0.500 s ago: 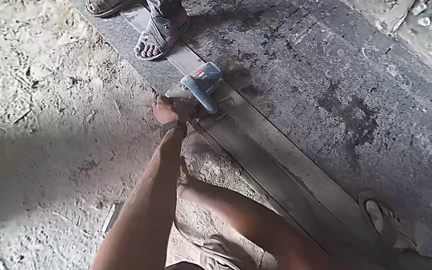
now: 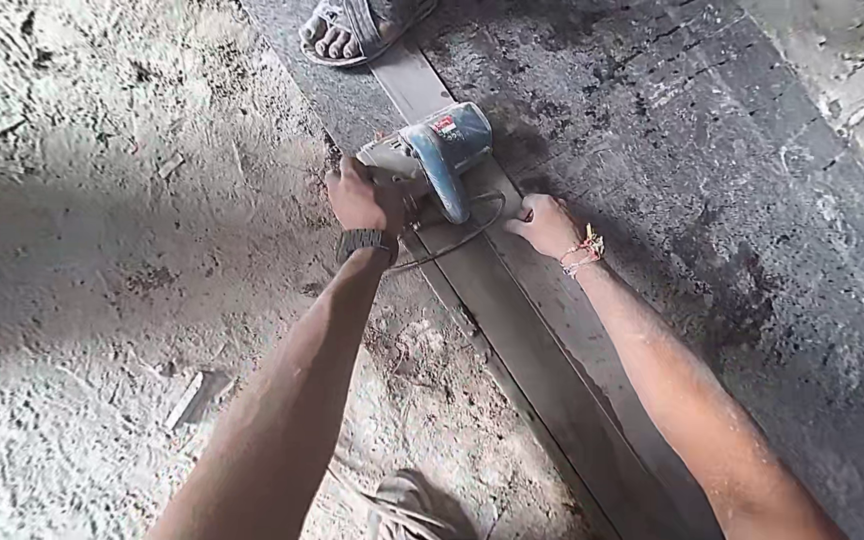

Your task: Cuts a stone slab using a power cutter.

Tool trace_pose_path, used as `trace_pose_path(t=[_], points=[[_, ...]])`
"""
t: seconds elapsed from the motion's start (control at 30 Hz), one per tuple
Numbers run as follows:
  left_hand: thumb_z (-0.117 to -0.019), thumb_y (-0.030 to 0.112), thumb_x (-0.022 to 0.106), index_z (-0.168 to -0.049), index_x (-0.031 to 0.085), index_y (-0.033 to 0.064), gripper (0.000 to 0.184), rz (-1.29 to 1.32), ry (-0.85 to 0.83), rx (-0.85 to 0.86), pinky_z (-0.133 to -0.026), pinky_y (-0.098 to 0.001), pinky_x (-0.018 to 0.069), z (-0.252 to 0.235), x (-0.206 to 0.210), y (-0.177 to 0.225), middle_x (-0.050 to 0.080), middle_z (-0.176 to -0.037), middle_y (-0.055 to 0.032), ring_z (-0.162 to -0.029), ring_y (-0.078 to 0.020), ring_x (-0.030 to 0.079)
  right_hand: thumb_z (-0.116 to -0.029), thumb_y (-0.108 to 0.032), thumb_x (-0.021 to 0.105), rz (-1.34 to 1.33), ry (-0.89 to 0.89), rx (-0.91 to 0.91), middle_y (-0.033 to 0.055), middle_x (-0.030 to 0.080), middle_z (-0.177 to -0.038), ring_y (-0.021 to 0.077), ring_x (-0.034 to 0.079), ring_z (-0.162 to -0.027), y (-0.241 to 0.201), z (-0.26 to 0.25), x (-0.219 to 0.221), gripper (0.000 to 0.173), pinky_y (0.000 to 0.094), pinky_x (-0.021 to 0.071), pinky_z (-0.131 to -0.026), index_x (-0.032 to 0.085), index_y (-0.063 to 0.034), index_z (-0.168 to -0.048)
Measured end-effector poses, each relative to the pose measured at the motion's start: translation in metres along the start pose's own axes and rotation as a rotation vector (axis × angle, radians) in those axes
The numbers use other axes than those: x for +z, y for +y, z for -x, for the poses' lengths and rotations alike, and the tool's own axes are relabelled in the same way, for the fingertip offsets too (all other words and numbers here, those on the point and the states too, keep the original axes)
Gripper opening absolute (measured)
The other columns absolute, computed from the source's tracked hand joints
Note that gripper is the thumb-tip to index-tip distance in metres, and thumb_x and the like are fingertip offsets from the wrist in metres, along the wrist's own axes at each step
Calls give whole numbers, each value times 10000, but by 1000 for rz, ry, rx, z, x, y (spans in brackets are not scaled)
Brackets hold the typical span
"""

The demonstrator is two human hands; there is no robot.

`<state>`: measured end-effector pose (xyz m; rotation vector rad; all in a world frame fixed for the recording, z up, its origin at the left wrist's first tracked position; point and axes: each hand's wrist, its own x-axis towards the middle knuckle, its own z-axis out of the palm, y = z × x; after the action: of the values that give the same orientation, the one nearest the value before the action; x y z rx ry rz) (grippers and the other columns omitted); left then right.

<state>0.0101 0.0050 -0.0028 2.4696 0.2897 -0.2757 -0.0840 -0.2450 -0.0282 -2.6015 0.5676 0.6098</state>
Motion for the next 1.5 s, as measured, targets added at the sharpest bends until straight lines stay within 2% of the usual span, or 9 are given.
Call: trace_pose_path(t=[0.4, 0.47, 0.77, 0.87, 0.93, 1.03, 1.2, 1.33, 1.5], points=[[-832, 408, 852, -1360, 520, -71, 786, 55, -85, 57, -1078, -640, 431, -7, -4, -9, 472, -1421, -357, -1321, -516, 492, -851, -387, 824, 228, -299, 147, 230, 673, -1175, 389, 640, -1146, -40, -33, -16, 484, 592, 501, -965, 691, 13, -1089], [-851, 394, 837, -1464, 441, -70, 865, 69, -143, 16, -1118, -647, 404, -5, -10, -6, 407, -1494, -379, -1384, -537, 433, -863, -400, 815, 263, -324, 175, 235, 660, -1234, 393, 622, -1199, -48, -31, -19, 522, 592, 487, -1003, 682, 13, -1154], [-820, 350, 872, -1419, 509, -52, 807, 40, -163, -49, -1109, -614, 417, -5, -18, 11, 457, -1432, -384, -1354, -535, 460, -964, -290, 719, 428, -447, 235, 259, 588, -1381, 386, 545, -1334, -116, 5, -73, 485, 557, 432, -1081, 613, 68, -1274], [-829, 351, 861, -1429, 505, -33, 796, 11, -148, -84, -1128, -597, 410, -7, -15, 10, 439, -1463, -374, -1381, -518, 444, -908, -438, 768, 428, -470, 198, 266, 611, -1330, 405, 568, -1289, -96, -12, -66, 613, 575, 436, -1063, 635, 61, -1238], [-825, 355, 864, -1426, 512, -16, 789, 8, -112, -87, -1124, -598, 425, -8, -8, 4, 455, -1459, -352, -1381, -499, 453, -746, -608, 838, 448, -380, 92, 244, 677, -1176, 402, 636, -1152, -57, -41, -39, 733, 602, 488, -966, 698, 23, -1092], [-819, 354, 873, -1428, 515, -6, 793, 13, -138, -118, -1136, -567, 421, -7, -9, 8, 476, -1451, -322, -1385, -465, 462, -750, -688, 792, 575, -511, 23, 258, 626, -1308, 403, 574, -1278, -64, -55, -51, 862, 617, 436, -1043, 664, 34, -1203], [-846, 346, 838, -1435, 528, -22, 760, 16, -144, -137, -1148, -543, 411, -10, -13, 9, 516, -1434, -308, -1374, -445, 485, -781, -674, 776, 877, -618, -242, 307, 647, -1195, 465, 629, -1160, -85, -89, -108, 831, 662, 486, -935, 657, 86, -1096], [-833, 349, 842, -1466, 508, -11, 801, 38, -143, -168, -1195, -496, 359, -9, -15, 17, 479, -1500, -282, -1425, -408, 446, -942, -561, 674, 1054, -444, -407, 274, 677, -1168, 445, 642, -1151, -104, -122, -207, 640, 625, 492, -932, 684, 54, -1119], [-805, 305, 860, -1396, 553, -47, 752, 120, -115, -159, -1175, -502, 380, -7, -17, 20, 510, -1452, -287, -1384, -406, 480, -990, -524, 620, 1118, -288, -548, 238, 697, -1070, 422, 672, -1069, -101, -148, -290, 563, 578, 512, -869, 672, 23, -1115]])
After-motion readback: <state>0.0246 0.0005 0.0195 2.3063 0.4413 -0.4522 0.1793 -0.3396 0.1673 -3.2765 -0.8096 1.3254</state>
